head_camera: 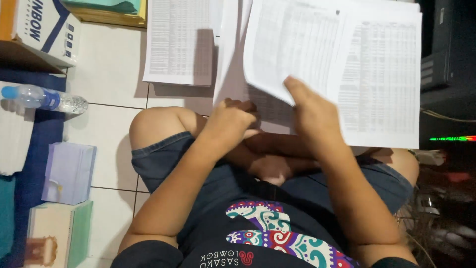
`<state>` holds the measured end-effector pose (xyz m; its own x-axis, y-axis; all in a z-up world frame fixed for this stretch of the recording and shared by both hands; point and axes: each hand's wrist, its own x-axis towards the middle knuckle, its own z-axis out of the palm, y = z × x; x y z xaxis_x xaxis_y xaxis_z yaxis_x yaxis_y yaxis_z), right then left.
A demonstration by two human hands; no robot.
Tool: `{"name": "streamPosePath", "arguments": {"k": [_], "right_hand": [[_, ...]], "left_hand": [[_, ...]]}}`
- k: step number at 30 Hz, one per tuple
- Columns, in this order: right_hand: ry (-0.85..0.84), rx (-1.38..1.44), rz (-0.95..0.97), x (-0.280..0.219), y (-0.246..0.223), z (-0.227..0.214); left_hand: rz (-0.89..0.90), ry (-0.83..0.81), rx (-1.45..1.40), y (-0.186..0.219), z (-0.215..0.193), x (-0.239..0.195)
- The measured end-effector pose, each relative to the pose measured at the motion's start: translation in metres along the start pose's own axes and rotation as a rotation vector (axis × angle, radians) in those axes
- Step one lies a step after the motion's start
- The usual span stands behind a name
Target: The person sits on the floor and sorts through a stack of printed papers. They flip through the pages, separate them into smaller piles, and arrange them on the tiled floor.
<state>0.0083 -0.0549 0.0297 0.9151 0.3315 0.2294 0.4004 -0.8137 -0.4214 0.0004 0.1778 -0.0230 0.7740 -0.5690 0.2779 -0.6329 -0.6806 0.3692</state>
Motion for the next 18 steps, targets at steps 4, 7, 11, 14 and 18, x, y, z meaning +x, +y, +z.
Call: {"name": "streamPosePath", "arguments": {"k": [4, 7, 11, 14, 18], "right_hand": [[-0.127, -0.201, -0.102, -0.018, 0.002, 0.038], [-0.175, -0.216, -0.223, -0.028, 0.008, 0.038], [-0.239, -0.168, -0.172, -0.019, -0.011, 0.022], [-0.193, -0.049, -0.039, -0.013, 0.014, 0.022], [0.211, 0.607, 0.492, -0.036, 0.080, 0.022]], "left_hand": [[-0.002, 0.030, 0.112, -0.007, 0.021, -0.018], [0.053, 0.150, 0.098, -0.009, 0.020, -0.021], [0.146, 0.335, 0.110, 0.007, -0.008, -0.003], [0.144, 0.513, 0.116, 0.035, -0.025, 0.018], [0.058, 0.587, -0.106, 0.080, -0.004, 0.050]]}}
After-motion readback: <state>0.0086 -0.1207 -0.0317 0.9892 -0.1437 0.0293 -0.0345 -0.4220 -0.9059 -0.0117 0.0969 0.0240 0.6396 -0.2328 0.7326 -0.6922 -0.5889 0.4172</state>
